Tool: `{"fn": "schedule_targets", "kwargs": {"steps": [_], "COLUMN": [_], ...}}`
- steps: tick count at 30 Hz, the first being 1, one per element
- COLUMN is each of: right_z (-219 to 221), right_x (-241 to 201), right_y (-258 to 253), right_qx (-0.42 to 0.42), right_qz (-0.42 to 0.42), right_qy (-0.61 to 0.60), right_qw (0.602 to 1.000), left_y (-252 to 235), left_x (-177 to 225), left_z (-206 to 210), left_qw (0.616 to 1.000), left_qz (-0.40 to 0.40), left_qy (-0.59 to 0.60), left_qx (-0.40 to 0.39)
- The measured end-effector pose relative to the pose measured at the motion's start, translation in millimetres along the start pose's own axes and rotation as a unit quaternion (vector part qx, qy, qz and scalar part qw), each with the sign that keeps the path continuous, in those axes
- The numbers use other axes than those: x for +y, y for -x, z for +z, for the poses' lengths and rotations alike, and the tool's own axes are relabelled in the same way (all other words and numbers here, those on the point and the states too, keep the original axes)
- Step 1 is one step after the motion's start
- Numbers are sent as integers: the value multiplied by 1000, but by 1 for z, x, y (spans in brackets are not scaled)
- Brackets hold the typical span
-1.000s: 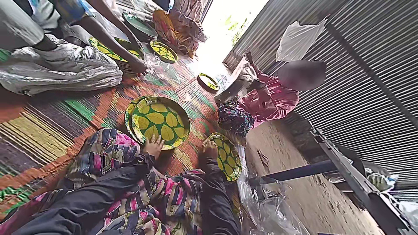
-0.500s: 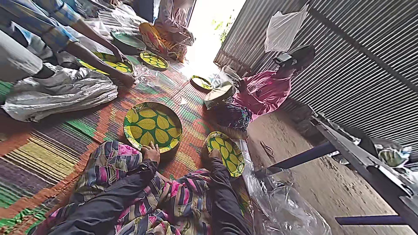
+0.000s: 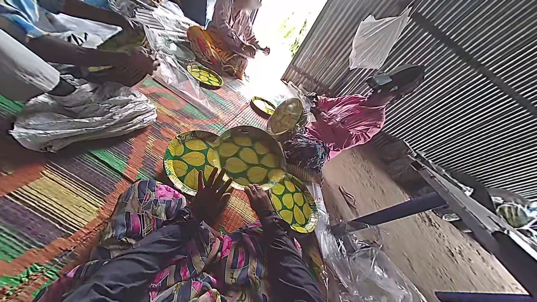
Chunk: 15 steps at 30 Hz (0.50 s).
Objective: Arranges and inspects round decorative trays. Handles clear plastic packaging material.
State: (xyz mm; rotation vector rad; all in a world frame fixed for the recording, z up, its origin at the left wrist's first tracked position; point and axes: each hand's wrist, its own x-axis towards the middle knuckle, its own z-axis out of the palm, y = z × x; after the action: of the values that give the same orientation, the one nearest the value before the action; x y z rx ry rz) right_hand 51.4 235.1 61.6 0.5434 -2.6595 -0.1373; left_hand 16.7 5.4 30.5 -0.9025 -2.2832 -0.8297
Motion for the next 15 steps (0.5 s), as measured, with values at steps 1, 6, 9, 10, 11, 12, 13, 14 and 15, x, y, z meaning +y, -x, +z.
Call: {"fn": "schedule_targets", "kwargs": {"steps": [1,6,9,10,11,12,13,14,15], "right_z": [6,-4,-17,-16,-13,-10,-7,-4,-4], "right_x": [2,43,65,65,62,58,54,52,49], "right_y": [-3,-3,9,14,15,13,10,7,5], "right_qx": [-13,-139,-303,-357,-398,-420,-428,-430,-426], "right_qz": [-2,394,541,539,526,512,502,495,493], "right_qy": [0,-25,-54,-69,-76,-70,-55,-37,-23], "right_qw": [1000,908,783,760,747,746,749,754,758], "left_y": [0,-5,-13,-12,-11,-9,-8,-8,-10], "left_x": [-3,-27,-23,-20,-17,-13,-11,-10,-10], "left_z": [1,15,14,17,21,25,28,28,24], "left_qw": [998,877,859,860,861,861,858,849,838], "left_qz": [-15,-248,-265,-265,-268,-279,-290,-293,-276], "left_qy": [-10,-84,-101,-112,-125,-138,-154,-175,-195], "left_qx": [-66,-402,-426,-422,-413,-403,-395,-403,-429]}}
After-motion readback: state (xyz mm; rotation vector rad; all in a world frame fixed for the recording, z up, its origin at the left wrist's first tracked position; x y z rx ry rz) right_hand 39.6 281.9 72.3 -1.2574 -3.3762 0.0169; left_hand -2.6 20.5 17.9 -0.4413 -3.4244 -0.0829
